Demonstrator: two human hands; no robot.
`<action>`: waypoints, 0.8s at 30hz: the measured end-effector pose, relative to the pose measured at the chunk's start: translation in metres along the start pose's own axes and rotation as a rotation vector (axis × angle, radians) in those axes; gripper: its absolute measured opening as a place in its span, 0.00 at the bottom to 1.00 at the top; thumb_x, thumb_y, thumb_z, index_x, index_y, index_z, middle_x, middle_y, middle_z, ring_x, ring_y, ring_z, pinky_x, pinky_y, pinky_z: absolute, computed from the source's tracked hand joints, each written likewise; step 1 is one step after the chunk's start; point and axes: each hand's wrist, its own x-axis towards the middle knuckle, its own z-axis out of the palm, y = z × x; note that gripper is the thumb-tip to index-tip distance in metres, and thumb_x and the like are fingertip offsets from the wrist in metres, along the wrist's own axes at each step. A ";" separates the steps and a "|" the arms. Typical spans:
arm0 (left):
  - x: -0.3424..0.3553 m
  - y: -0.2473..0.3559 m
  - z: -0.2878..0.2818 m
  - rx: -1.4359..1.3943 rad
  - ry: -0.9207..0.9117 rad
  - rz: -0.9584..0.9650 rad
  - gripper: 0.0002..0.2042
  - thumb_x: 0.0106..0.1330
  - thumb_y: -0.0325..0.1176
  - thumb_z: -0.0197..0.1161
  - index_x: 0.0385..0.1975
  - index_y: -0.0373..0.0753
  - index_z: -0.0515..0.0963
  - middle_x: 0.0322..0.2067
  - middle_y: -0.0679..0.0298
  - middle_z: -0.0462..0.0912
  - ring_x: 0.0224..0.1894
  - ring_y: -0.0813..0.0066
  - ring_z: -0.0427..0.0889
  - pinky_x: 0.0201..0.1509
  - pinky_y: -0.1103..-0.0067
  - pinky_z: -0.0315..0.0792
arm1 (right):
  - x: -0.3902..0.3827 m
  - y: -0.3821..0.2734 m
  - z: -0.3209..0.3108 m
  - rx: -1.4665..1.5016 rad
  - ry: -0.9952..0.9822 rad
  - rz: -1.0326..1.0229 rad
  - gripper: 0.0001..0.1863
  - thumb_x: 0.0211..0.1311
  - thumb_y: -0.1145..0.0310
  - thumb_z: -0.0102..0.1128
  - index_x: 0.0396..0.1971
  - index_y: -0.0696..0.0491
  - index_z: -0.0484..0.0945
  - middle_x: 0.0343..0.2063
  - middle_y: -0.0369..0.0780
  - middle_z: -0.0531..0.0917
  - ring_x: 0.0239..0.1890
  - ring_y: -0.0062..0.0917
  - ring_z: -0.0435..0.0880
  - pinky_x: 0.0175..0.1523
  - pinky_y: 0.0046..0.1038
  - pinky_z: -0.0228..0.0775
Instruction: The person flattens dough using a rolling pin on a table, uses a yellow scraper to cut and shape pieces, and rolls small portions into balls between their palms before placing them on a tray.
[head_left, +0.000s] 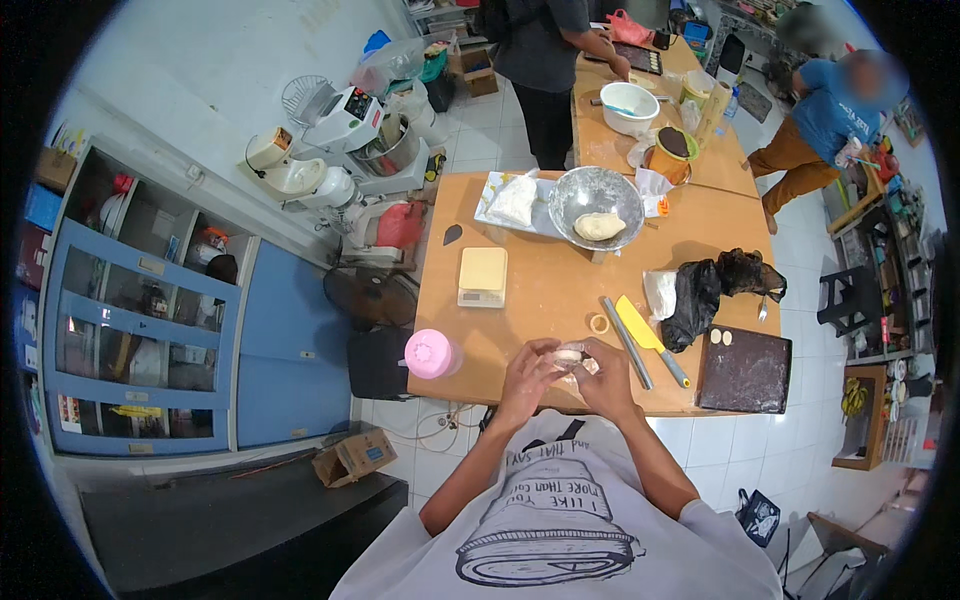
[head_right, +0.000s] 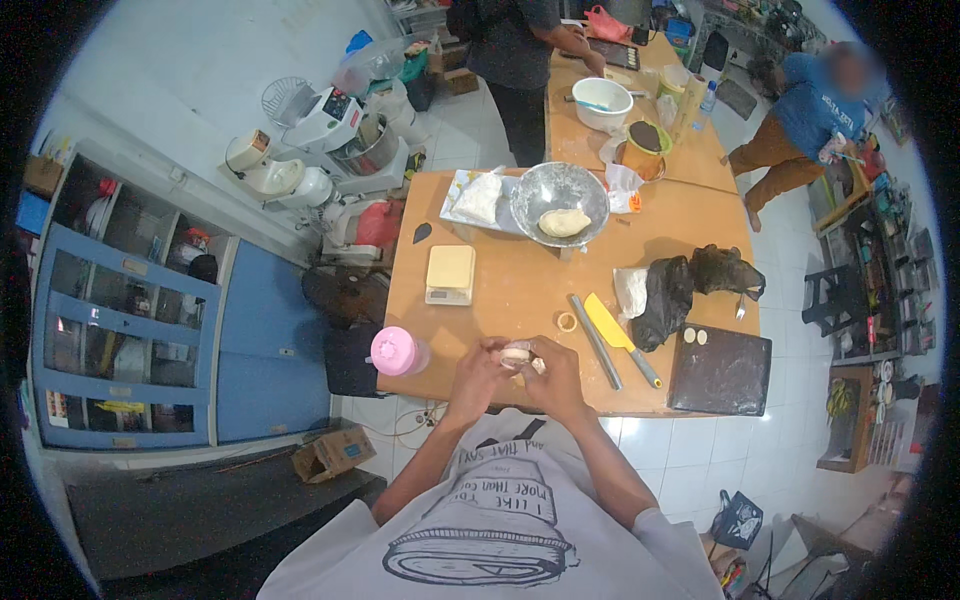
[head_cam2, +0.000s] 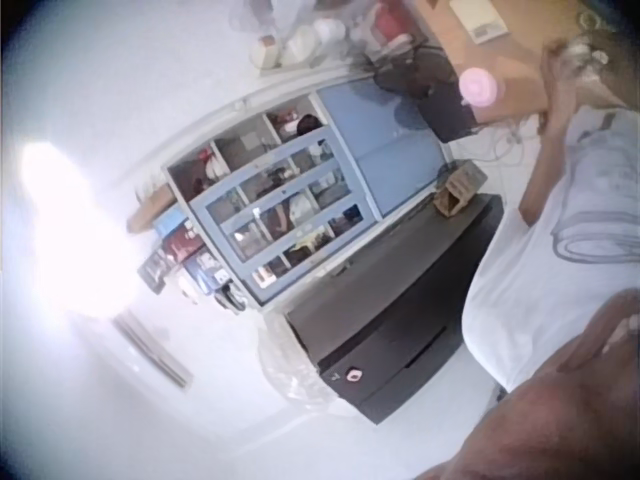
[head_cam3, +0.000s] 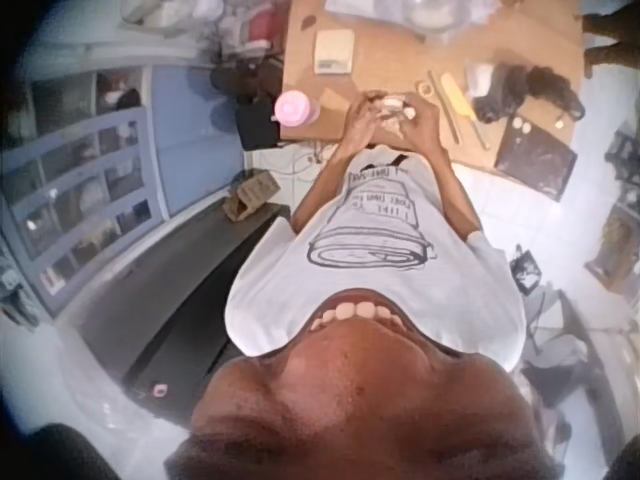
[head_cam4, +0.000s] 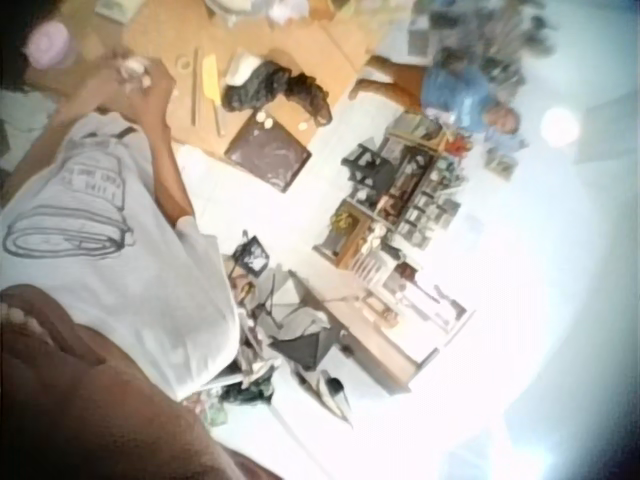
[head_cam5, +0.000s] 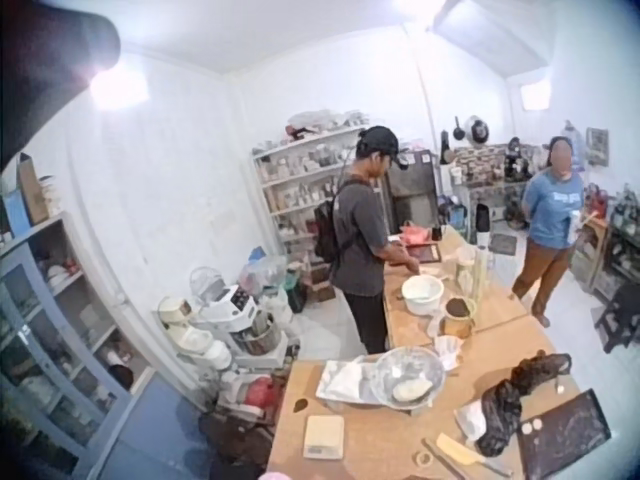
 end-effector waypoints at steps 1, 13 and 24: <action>-0.002 -0.002 -0.002 0.002 0.003 -0.006 0.18 0.78 0.36 0.61 0.61 0.34 0.73 0.57 0.60 0.78 0.60 0.71 0.78 0.64 0.71 0.77 | -0.001 0.005 0.002 -0.011 -0.001 0.043 0.14 0.56 0.82 0.70 0.44 0.60 0.86 0.36 0.46 0.89 0.40 0.34 0.89 0.47 0.31 0.79; 0.004 -0.016 -0.013 -0.031 0.299 -0.097 0.08 0.74 0.28 0.66 0.48 0.33 0.81 0.45 0.63 0.83 0.48 0.77 0.82 0.54 0.79 0.77 | 0.004 0.034 0.014 0.010 -0.144 -0.044 0.21 0.58 0.77 0.71 0.54 0.60 0.83 0.47 0.48 0.84 0.48 0.37 0.88 0.52 0.32 0.82; 0.020 -0.010 0.002 0.280 0.212 -0.013 0.13 0.72 0.28 0.69 0.52 0.31 0.79 0.48 0.61 0.85 0.51 0.76 0.83 0.59 0.77 0.77 | 0.022 0.054 0.009 -0.018 -0.053 0.190 0.09 0.67 0.77 0.68 0.45 0.62 0.84 0.34 0.43 0.88 0.38 0.24 0.88 0.44 0.26 0.81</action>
